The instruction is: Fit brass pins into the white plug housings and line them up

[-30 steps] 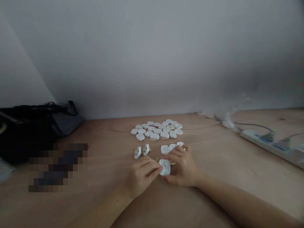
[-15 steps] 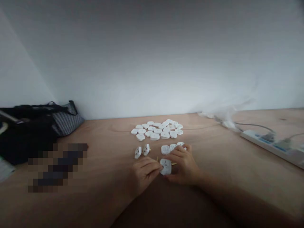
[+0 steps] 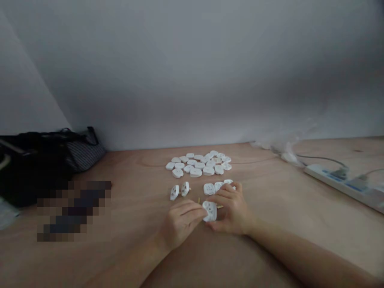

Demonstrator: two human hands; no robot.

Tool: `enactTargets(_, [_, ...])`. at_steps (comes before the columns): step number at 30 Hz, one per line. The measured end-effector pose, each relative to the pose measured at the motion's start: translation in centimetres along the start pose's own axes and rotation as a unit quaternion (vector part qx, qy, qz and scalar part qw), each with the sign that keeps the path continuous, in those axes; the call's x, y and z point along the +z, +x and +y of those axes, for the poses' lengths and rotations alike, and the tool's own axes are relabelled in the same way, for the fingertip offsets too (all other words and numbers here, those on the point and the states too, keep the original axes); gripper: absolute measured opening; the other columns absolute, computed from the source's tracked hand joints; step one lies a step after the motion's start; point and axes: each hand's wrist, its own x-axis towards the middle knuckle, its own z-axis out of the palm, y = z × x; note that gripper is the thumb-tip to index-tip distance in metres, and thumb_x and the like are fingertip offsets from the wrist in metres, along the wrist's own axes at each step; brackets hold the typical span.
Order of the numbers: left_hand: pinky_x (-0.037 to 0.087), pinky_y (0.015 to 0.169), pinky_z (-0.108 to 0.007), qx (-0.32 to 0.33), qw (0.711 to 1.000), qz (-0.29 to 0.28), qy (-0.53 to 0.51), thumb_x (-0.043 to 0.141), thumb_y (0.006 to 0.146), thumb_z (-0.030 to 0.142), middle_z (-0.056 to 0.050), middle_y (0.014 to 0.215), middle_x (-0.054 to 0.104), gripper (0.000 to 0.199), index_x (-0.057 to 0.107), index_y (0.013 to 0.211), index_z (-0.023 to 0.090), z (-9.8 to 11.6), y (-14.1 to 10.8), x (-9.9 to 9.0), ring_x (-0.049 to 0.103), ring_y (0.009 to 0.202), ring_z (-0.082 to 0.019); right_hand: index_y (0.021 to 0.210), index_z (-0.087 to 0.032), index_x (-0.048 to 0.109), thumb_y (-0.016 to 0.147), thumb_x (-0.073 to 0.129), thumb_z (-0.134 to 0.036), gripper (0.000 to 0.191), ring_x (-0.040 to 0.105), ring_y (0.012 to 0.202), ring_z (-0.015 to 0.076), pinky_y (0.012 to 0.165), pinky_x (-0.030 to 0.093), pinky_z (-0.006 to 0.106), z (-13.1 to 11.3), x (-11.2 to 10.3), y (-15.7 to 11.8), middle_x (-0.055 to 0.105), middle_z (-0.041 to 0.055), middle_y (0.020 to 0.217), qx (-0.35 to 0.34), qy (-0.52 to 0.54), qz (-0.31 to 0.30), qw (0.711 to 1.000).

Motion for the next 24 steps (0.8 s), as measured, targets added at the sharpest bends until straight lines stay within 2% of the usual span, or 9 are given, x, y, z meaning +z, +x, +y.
enactTargets(4, [0.051,0.066,-0.025,-0.001,0.999,0.031,-0.018,0.057,0.085,0.013,-0.005,0.078,0.068,0.011,0.067,0.088,0.016,0.0,0.1,0.1,0.061,0.072,-0.015,0.095,-0.026,0.065,0.060,0.066,-0.054,0.046,0.052,0.084,0.0237,0.082,0.022,0.041,-0.2,-0.1,0.1,0.067,0.0027,0.083,0.008,0.005,0.004,1.000])
enactTargets(8, [0.050,0.070,-0.028,-0.011,1.000,-0.007,-0.007,0.058,0.085,0.020,-0.006,0.082,0.065,0.011,0.069,0.088,0.019,-0.2,0.2,-0.2,0.060,0.077,-0.017,0.095,-0.027,0.065,0.060,0.066,-0.054,0.044,0.052,0.083,0.0233,0.083,0.022,0.041,-0.3,-0.2,0.1,0.067,0.0020,0.082,0.008,0.011,0.003,1.000])
enactTargets(10, [0.049,0.074,-0.030,-0.019,1.000,-0.004,0.024,0.059,0.085,0.024,-0.007,0.088,0.059,0.014,0.069,0.093,0.020,-0.4,0.1,-0.6,0.057,0.083,-0.019,0.096,-0.027,0.065,0.061,0.066,-0.052,0.043,0.052,0.084,0.0235,0.083,0.022,0.041,-0.3,-0.3,0.2,0.067,0.0022,0.083,0.010,0.008,0.006,1.000])
enactTargets(13, [0.048,0.075,-0.030,-0.078,0.996,0.030,0.044,0.055,0.086,0.021,-0.006,0.087,0.055,0.014,0.065,0.094,0.017,-1.1,-0.2,-1.1,0.056,0.082,-0.018,0.097,-0.026,0.065,0.061,0.067,-0.049,0.043,0.053,0.086,0.0237,0.083,0.022,0.041,-0.1,-0.5,0.2,0.067,0.0026,0.087,0.011,0.000,0.004,1.000])
enactTargets(14, [0.048,0.075,-0.029,-0.105,0.993,0.026,0.037,0.053,0.086,0.019,-0.005,0.084,0.055,0.012,0.064,0.091,0.017,-1.3,-0.2,-1.1,0.056,0.081,-0.017,0.096,-0.026,0.065,0.061,0.067,-0.049,0.042,0.053,0.086,0.0237,0.084,0.022,0.041,0.1,-0.6,0.2,0.067,0.0028,0.087,0.011,-0.005,0.004,1.000])
enactTargets(16, [0.047,0.074,-0.028,-0.152,0.988,-0.014,0.015,0.053,0.085,0.017,-0.004,0.083,0.057,0.010,0.063,0.084,0.017,-1.7,-0.4,-1.1,0.057,0.079,-0.016,0.095,-0.024,0.065,0.060,0.068,-0.051,0.044,0.053,0.086,0.0237,0.084,0.023,0.041,0.4,-0.7,0.2,0.067,0.0034,0.087,0.011,-0.012,0.001,1.000])
enactTargets(19, [0.048,0.069,-0.026,-0.211,0.973,-0.091,-0.007,0.059,0.081,0.019,-0.003,0.088,0.058,0.011,0.064,0.090,0.018,-2.1,-0.6,-0.8,0.057,0.077,-0.016,0.094,-0.022,0.065,0.061,0.068,-0.055,0.047,0.054,0.085,0.0236,0.083,0.024,0.041,1.0,-0.8,0.1,0.068,0.0044,0.086,0.010,-0.016,0.015,1.000])
enactTargets(21, [0.048,0.066,-0.025,-0.245,0.962,-0.116,-0.008,0.062,0.079,0.019,-0.004,0.090,0.059,0.016,0.065,0.094,0.019,-2.2,-0.6,-0.5,0.058,0.075,-0.016,0.094,-0.022,0.065,0.061,0.068,-0.055,0.047,0.054,0.085,0.0236,0.083,0.024,0.041,1.2,-0.8,0.0,0.068,0.0050,0.085,0.008,-0.015,0.024,1.000])
enactTargets(24, [0.048,0.066,-0.026,-0.268,0.956,-0.122,0.008,0.061,0.079,0.020,-0.004,0.086,0.059,0.012,0.068,0.088,0.018,-2.2,-0.5,-0.1,0.058,0.074,-0.017,0.095,-0.022,0.065,0.061,0.068,-0.053,0.046,0.055,0.085,0.0236,0.083,0.024,0.041,1.1,-0.7,0.0,0.068,0.0047,0.085,0.005,-0.016,0.023,1.000])
